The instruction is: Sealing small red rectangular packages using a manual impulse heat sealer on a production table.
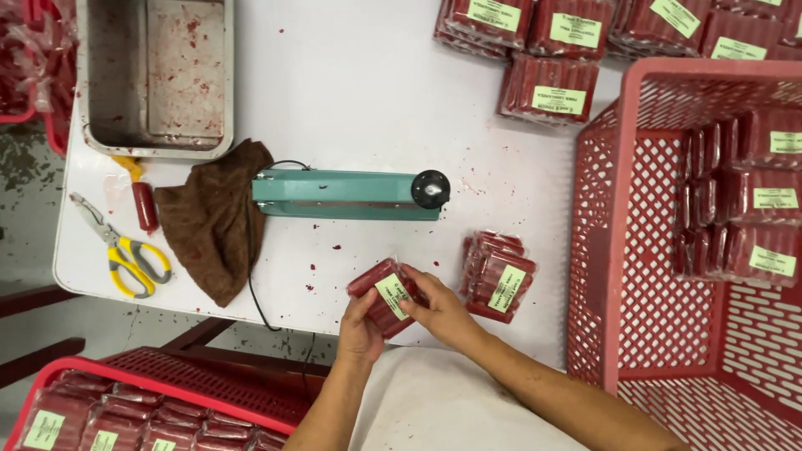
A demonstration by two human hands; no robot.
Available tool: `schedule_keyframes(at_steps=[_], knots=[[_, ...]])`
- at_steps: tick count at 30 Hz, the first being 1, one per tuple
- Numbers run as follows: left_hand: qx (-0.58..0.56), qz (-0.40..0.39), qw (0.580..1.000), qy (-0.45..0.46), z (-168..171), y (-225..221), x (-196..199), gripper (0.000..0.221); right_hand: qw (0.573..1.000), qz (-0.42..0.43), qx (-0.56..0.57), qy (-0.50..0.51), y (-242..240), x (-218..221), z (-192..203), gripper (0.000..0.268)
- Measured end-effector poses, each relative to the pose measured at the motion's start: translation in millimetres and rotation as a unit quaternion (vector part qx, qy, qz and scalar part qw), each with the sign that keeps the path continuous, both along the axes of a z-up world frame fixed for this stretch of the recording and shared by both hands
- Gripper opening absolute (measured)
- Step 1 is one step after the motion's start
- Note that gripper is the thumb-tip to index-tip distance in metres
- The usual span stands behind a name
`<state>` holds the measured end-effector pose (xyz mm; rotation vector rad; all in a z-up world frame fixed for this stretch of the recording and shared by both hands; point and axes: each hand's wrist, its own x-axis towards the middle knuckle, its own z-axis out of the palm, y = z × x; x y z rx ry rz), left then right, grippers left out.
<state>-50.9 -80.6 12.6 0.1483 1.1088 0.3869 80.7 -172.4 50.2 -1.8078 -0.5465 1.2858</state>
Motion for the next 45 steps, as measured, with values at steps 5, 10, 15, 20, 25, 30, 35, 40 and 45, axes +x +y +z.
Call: schedule_keyframes(at_steps=[5,10,15,20,25,30,35,40,45], knots=[[0.028,-0.084,0.995,0.043,17.4,-3.9,11.3,0.046,0.996,-0.027,-0.037,0.082,-7.4,6.5,21.1,0.069],[0.184,-0.246,0.936,0.172,5.1,-0.5,21.2,0.064,0.997,-0.026,-0.072,0.026,-59.0,15.6,5.6,0.062],[0.535,-0.4,0.692,0.274,-40.4,-18.3,15.1,0.08,0.975,-0.136,-0.119,-0.128,-96.2,39.5,47.0,0.049],[0.392,-0.516,0.74,0.179,34.6,-34.3,96.4,0.048,0.903,-0.385,-0.19,-0.005,-101.9,58.9,22.9,0.066],[0.285,-0.547,0.774,0.141,34.1,-35.6,135.9,0.053,0.924,-0.382,-0.017,0.01,-122.5,37.6,-19.2,0.046],[0.017,-0.394,0.906,-0.152,-10.2,-31.2,101.3,0.05,0.971,-0.229,0.063,-0.029,-87.6,52.5,24.4,0.044],[-0.167,-0.269,0.932,-0.174,-3.0,-39.9,55.9,0.035,0.972,-0.13,0.143,-0.135,-67.8,68.6,31.0,0.018],[-0.107,-0.238,0.95,-0.173,-80.1,-29.7,6.9,0.046,0.988,-0.117,0.1,0.009,-52.8,66.8,52.6,0.01],[-0.077,-0.289,0.946,-0.121,71.3,52.7,22.2,0.048,0.99,-0.119,0.06,0.036,-40.0,90.0,48.2,0.053]])
